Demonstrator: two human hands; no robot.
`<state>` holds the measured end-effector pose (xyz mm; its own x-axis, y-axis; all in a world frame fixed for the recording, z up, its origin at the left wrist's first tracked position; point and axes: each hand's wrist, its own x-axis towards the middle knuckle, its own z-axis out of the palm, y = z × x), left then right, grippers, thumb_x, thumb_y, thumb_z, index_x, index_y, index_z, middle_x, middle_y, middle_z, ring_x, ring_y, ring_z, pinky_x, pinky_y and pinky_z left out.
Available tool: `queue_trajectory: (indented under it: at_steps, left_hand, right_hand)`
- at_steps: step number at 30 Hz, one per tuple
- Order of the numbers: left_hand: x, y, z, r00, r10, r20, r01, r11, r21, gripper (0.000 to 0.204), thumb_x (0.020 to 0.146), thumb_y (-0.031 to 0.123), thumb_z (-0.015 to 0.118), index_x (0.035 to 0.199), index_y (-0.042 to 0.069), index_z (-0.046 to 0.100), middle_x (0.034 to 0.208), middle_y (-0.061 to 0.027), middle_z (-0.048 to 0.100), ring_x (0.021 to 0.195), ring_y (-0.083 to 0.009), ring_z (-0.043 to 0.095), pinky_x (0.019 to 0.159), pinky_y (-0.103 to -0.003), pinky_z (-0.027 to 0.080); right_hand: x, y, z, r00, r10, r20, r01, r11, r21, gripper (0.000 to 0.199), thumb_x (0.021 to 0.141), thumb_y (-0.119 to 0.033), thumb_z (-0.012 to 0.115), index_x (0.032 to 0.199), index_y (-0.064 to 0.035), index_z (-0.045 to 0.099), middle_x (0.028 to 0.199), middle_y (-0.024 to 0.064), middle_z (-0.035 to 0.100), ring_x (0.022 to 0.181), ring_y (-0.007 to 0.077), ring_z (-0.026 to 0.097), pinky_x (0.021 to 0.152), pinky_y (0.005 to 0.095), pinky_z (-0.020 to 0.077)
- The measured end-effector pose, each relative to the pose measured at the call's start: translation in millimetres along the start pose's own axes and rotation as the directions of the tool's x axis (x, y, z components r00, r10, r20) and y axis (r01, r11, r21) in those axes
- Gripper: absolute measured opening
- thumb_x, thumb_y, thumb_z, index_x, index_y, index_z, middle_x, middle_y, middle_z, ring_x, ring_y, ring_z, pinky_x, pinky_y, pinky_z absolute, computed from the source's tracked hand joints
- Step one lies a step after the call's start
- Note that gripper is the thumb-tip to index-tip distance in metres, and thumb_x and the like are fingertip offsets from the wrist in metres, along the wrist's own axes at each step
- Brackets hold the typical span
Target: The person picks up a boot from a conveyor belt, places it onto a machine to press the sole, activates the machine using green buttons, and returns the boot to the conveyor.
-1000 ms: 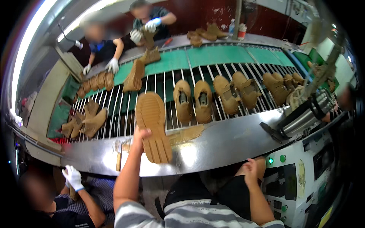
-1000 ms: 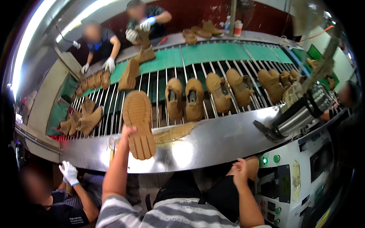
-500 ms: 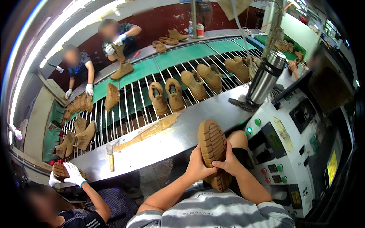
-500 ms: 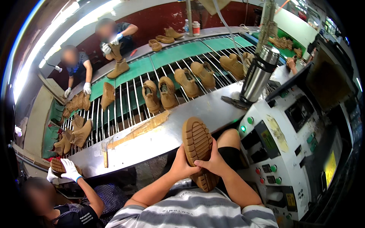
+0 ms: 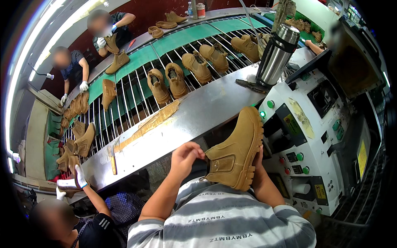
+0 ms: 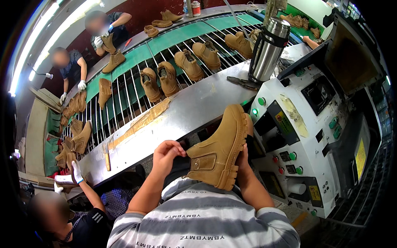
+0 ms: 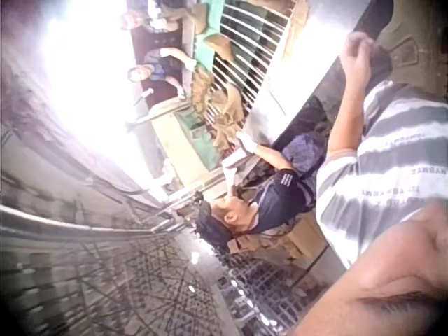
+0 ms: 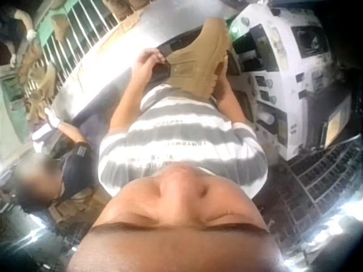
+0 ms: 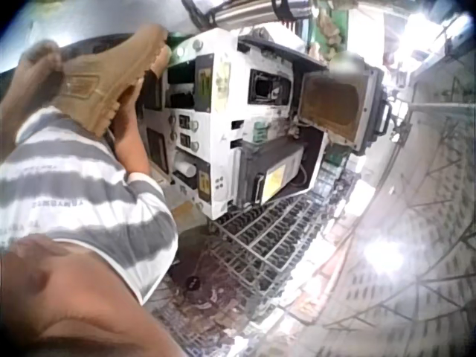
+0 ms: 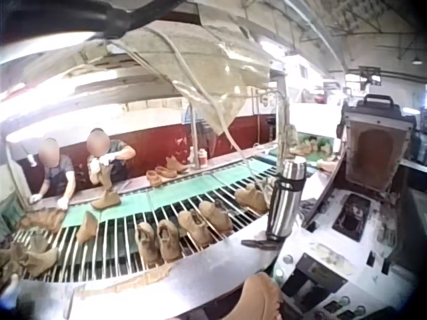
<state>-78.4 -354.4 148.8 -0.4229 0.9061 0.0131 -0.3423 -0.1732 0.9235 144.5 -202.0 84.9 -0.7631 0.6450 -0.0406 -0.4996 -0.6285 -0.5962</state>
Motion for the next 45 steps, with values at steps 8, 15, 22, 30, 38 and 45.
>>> queue_trajectory:
  at_steps: [8, 15, 22, 30, 38, 45]
  left_hand:
    - [-43.9, -21.8, 9.3, 0.977, -0.206, -0.059, 0.211, 0.971, 0.108, 0.009, 0.093, -0.001, 0.058, 0.100, -0.002, 0.063, 0.090, -0.0064, 0.067, 0.081, -0.0112, 0.063, 0.074, -0.027, 0.053]
    - [-41.1, -34.9, 21.6, 0.986, -0.154, -0.070, 0.167, 0.824, 0.541, 0.022, 0.090, 0.005, 0.064, 0.110, -0.005, 0.062, 0.091, -0.0053, 0.067, 0.082, -0.0082, 0.059, 0.073, -0.025, 0.050]
    - [-22.3, -40.8, 35.1, 0.980, -0.145, 0.139, 0.109, 0.965, 0.240, 0.047, 0.090, 0.003, 0.065, 0.133, -0.002, 0.047, 0.125, -0.0090, 0.058, 0.112, -0.0162, 0.057, 0.096, -0.031, 0.046]
    - [-0.3, -25.1, 70.5, 0.908, -0.099, 0.407, 0.018, 0.980, 0.198, 0.058, 0.086, 0.001, 0.069, 0.137, -0.001, 0.042, 0.134, -0.0100, 0.053, 0.120, -0.0187, 0.053, 0.102, -0.034, 0.043]
    - [34.9, -59.1, 99.6, 0.966, -0.222, 0.137, 0.221, 0.975, 0.020, 0.043, 0.078, 0.001, 0.078, 0.117, -0.003, 0.060, 0.118, -0.0073, 0.064, 0.107, -0.0156, 0.060, 0.095, -0.031, 0.047]
    - [64.6, -77.7, 137.1, 0.907, -0.218, 0.362, 0.157, 0.969, 0.190, 0.049, 0.079, 0.003, 0.076, 0.123, -0.001, 0.056, 0.118, -0.0071, 0.063, 0.108, -0.0155, 0.060, 0.095, -0.029, 0.046]
  right_hand:
    - [9.1, -0.9, -5.7, 0.997, -0.063, 0.037, 0.063, 0.998, -0.015, 0.077, 0.090, -0.063, 0.047, 0.137, -0.0013, 0.044, 0.129, 0.0139, 0.056, 0.115, 0.0273, 0.058, 0.095, 0.0421, 0.0499]
    - [7.1, -11.0, -16.3, 0.989, 0.014, 0.146, 0.027, 0.961, -0.276, 0.073, 0.093, -0.057, 0.047, 0.139, -0.0006, 0.040, 0.130, 0.0124, 0.054, 0.117, 0.0233, 0.055, 0.095, 0.0380, 0.0479]
    - [5.2, -38.9, 4.5, 0.997, 0.021, 0.069, 0.008, 0.917, -0.399, 0.087, 0.089, -0.060, 0.054, 0.146, -0.0009, 0.025, 0.138, 0.0102, 0.044, 0.121, 0.0197, 0.049, 0.098, 0.0360, 0.0438]
    - [-2.8, -93.1, 19.0, 0.974, -0.054, 0.222, 0.174, 0.805, -0.568, 0.101, 0.087, -0.063, 0.052, 0.152, 0.0007, 0.006, 0.152, 0.0142, 0.023, 0.140, 0.0226, 0.024, 0.112, 0.0368, 0.0236]
    - [-19.0, -126.6, 19.3, 0.993, -0.113, 0.016, 0.091, 0.699, -0.709, 0.097, 0.089, -0.038, 0.065, 0.155, -0.0072, 0.001, 0.160, 0.0113, 0.009, 0.146, 0.0186, 0.009, 0.116, 0.0336, 0.0127]
    - [-42.7, -147.3, -10.2, 0.922, -0.174, -0.345, 0.014, 0.907, -0.420, 0.105, 0.069, -0.018, 0.078, 0.153, -0.0066, 0.018, 0.145, 0.0095, 0.040, 0.131, 0.0210, 0.040, 0.109, 0.0351, 0.0313]
